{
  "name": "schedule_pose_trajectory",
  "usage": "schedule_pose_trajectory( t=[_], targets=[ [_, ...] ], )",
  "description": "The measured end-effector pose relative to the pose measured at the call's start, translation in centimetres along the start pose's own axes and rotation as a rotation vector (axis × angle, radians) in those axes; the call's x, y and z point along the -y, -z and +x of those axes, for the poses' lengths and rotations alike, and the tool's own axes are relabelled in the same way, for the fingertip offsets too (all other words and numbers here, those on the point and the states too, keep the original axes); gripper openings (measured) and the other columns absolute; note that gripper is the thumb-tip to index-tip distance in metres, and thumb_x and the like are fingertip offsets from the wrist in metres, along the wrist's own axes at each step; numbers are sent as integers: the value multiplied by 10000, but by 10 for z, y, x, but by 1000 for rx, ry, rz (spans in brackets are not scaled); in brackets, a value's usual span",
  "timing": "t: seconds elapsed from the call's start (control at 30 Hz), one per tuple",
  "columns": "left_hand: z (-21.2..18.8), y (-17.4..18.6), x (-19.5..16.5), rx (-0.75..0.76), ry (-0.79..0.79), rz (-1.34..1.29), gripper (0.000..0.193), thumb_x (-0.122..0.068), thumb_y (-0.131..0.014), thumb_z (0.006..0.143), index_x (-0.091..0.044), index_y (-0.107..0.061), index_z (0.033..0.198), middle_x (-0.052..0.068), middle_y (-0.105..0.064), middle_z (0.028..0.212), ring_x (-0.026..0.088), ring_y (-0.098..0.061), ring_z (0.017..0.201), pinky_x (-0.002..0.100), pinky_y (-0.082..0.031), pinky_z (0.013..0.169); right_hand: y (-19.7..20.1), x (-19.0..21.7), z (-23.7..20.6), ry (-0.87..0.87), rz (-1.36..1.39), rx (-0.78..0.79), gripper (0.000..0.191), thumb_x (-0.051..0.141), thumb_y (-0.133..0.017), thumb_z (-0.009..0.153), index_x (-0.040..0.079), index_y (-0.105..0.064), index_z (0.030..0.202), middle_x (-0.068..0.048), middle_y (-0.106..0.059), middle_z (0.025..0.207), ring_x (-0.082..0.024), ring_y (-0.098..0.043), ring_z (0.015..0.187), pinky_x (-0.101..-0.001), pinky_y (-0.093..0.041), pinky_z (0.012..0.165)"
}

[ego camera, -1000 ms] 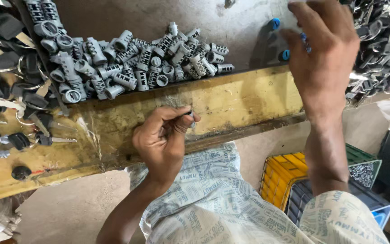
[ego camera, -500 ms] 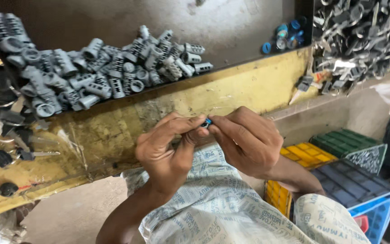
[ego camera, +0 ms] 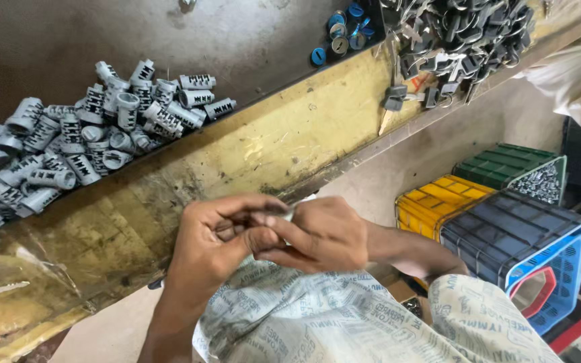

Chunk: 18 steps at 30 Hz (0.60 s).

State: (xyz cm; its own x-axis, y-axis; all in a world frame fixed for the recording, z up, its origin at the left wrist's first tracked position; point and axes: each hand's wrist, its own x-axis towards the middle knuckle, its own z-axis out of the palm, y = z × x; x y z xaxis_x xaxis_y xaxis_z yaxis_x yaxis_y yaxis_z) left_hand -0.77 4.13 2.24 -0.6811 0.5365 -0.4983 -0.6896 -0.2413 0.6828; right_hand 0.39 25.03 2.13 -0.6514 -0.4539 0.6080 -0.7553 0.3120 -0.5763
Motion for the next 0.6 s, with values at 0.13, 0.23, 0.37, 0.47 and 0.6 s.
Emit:
schedule_pose_trajectory(
  t=[0.13,0.23,0.37,0.47,0.6],
  targets=[
    [3,-32,4,-46,-197,-86,167,-104,-759,959,49,-782,1023,77,-724,843,87,-642,726,215,-538,616,-16,-9,-3,184,-251,-474,388,-38,-828,822,-116,-682,1173,-8,-598,637,-46,-530,507,-253,-397,383],
    [8,-54,7,-318,-337,14,196,-136,-720,993,44,-774,1052,45,-675,807,53,-560,657,183,-427,550,7,-4,-9,-77,-194,-99,326,-71,-827,889,-115,-657,1163,-31,-525,649,-118,-519,540,-322,-436,437],
    [14,-48,-1,-397,-677,565,171,-123,-709,1008,32,-765,1053,63,-734,883,59,-631,664,183,-449,510,72,0,-26,-565,-383,53,186,69,-788,979,8,-705,1135,-52,-630,779,-146,-623,651,-296,-496,574],
    [16,-37,-5,-412,-690,646,154,-91,-718,1040,42,-750,1110,63,-699,905,63,-623,692,183,-455,552,88,-17,-26,-794,-731,-58,139,80,-764,1050,16,-712,1162,-97,-711,961,-160,-693,775,-272,-572,660],
    [22,-33,-2,-461,-587,624,132,-33,-753,966,51,-763,1068,76,-685,838,95,-535,649,222,-385,562,67,-27,-6,-890,-651,-24,260,123,-834,991,-14,-734,1188,-120,-734,1016,-138,-664,724,-252,-557,573]
  ],
)
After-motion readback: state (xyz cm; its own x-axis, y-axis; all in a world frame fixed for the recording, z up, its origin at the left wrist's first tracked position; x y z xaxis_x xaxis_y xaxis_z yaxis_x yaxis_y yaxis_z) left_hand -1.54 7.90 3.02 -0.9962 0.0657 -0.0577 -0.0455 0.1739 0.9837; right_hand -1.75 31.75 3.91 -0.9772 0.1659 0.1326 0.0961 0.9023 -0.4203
